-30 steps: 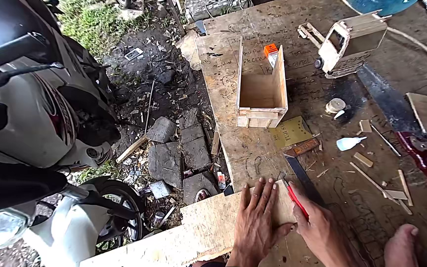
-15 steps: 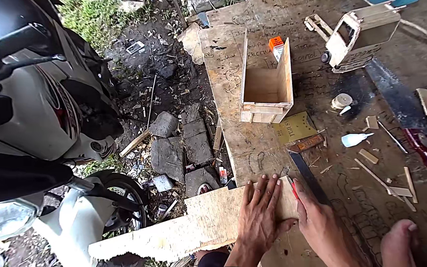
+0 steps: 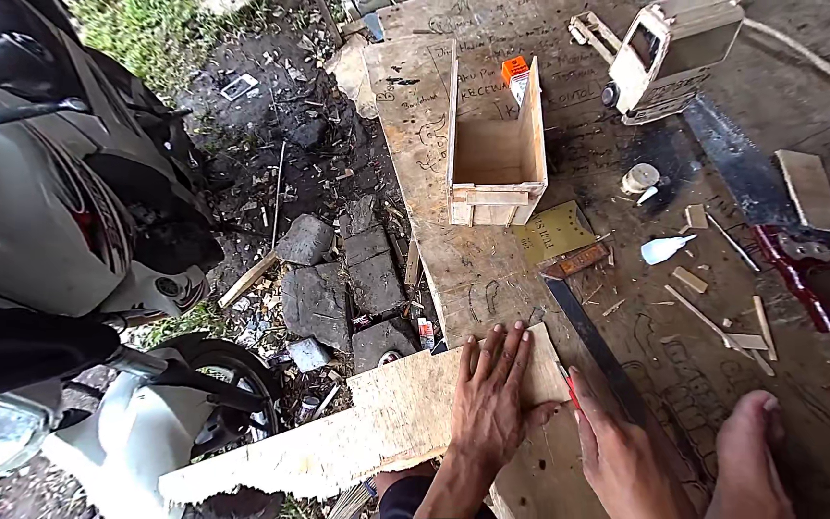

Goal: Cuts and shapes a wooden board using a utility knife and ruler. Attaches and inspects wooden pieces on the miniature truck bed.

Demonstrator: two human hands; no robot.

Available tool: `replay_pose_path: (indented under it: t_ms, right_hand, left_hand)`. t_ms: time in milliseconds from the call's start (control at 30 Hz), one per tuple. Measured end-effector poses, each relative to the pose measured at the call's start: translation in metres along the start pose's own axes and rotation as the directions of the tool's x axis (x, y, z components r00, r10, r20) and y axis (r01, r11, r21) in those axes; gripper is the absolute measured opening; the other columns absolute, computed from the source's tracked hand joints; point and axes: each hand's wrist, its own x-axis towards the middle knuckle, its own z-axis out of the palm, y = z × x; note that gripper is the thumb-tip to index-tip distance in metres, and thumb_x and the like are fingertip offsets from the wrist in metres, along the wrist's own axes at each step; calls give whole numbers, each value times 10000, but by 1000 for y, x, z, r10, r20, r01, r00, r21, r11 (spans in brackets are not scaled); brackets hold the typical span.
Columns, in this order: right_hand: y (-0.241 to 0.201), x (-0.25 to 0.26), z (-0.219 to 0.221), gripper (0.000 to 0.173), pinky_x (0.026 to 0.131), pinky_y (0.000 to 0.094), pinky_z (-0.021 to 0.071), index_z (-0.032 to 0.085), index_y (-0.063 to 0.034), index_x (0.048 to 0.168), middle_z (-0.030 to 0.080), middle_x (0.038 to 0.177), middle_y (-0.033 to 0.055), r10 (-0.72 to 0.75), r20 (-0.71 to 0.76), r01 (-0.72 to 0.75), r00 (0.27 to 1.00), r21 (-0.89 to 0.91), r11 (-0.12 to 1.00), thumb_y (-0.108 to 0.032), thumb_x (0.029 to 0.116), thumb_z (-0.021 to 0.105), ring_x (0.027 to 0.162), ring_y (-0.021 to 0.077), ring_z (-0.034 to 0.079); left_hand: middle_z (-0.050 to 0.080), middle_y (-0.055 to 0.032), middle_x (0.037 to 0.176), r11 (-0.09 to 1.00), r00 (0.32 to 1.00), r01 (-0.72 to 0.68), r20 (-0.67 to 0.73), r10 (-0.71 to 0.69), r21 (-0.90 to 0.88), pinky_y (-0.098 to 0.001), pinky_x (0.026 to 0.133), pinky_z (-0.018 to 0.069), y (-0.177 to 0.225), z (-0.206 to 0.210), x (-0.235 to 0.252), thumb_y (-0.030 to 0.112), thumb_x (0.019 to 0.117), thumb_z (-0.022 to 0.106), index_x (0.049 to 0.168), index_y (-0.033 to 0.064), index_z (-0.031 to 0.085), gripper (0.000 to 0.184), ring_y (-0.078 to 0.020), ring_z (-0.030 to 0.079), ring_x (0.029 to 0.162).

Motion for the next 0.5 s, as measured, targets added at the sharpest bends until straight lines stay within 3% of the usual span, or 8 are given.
replay_pose_path:
  t_ms: [233,500]
  right_hand:
    - [17,-23,5,490,507,465,553,541,-35,1489,699,711,178,15,45,-16,999,17,1000,-114,1006,517,538,347,669]
    - [24,-39,2,476,588,463,568,539,-52,1495,716,811,219,60,89,-62,994,21,998,-142,1029,504,621,365,690]
  left_hand:
    - [415,75,1626,1000,1000,-3,-8,3,17,-567,1212,278,-1,1,0,857,872,413,1566,220,465,943,-213,362,1516]
    - [404,71,1633,1000,1000,-11,8,11,14,-575,1209,283,-1,0,0,850,878,414,1567,219,464,936,-224,358,1519]
